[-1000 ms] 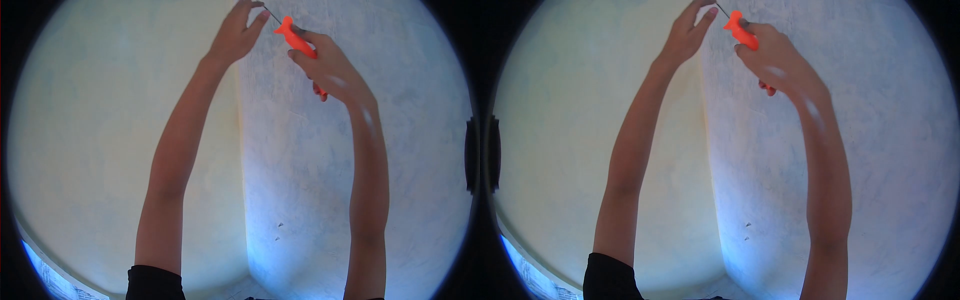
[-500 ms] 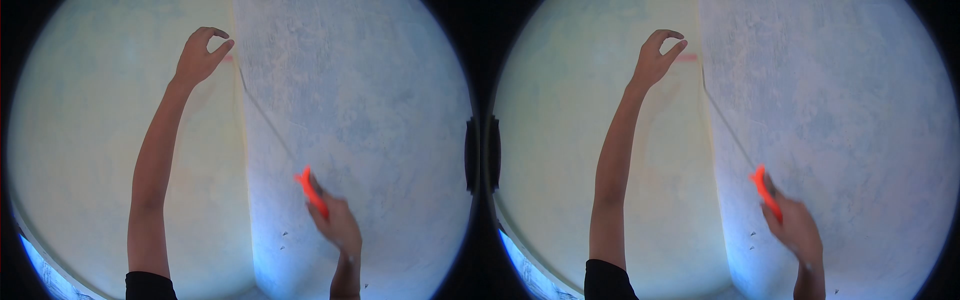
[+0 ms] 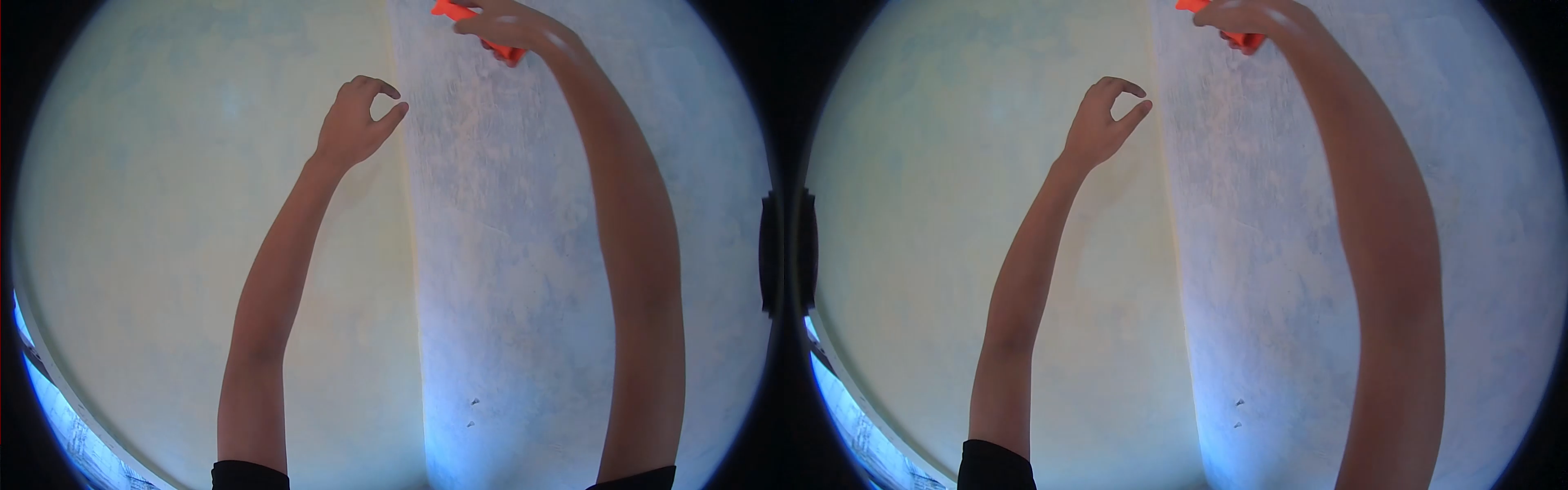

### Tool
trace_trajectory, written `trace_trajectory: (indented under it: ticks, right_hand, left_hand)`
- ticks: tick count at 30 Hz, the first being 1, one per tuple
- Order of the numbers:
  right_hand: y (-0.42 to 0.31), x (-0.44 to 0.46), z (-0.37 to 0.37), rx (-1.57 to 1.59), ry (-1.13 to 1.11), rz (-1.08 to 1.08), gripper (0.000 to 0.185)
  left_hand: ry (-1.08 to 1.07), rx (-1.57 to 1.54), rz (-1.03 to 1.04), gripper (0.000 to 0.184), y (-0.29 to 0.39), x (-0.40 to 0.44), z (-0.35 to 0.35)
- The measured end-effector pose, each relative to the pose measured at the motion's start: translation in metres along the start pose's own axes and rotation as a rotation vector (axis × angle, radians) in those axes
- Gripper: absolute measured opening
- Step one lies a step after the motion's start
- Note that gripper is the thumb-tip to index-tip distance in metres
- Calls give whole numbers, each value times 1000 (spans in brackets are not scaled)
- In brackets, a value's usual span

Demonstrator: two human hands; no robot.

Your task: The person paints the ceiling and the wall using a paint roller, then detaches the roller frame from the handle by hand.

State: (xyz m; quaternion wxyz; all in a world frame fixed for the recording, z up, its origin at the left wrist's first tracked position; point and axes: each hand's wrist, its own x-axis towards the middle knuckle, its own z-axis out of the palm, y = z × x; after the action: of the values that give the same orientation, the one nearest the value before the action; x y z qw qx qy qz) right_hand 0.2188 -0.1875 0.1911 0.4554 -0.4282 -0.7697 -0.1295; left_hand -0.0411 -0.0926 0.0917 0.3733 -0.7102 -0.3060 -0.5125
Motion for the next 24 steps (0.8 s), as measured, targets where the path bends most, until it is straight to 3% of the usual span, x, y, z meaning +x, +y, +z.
trace_trajectory:
  ticks: [1, 3, 5, 8, 10, 11, 18, 20, 24]
  right_hand:
    - [9, -10, -1, 4, -27, 2, 41]
    - [54, -15, 23, -160, 126, -166, 59]
    - [63, -77, 25, -105, 93, -58, 62]
    - [62, -154, 16, -111, 111, -68, 54]
    - [71, -168, 29, -81, -24, 206, 55]
    - [65, -169, 31, -85, 23, 236, 54]
    - [44, -21, 19, -258, 209, -138, 61]
    - [-1, -17, -18, -66, -36, -44, 40]
    - [-6, 16, -14, -158, 15, -41, 43]
  left_hand:
    - [-2, 17, 27, 35, -4, -1, -2]
    - [1, 34, 54, 35, -11, 1, -10]
    - [-7, 97, 110, 35, -18, 2, -26]
    - [12, 125, 115, 35, -33, 7, -46]
    - [20, 70, 106, 31, -43, -1, -14]
    - [25, 56, 82, 31, -41, -2, -15]
    - [33, 96, 72, 34, -43, 4, -7]
    - [28, 112, 54, 34, -37, 3, -2]
    - [17, 47, 34, 30, -24, -16, 0]
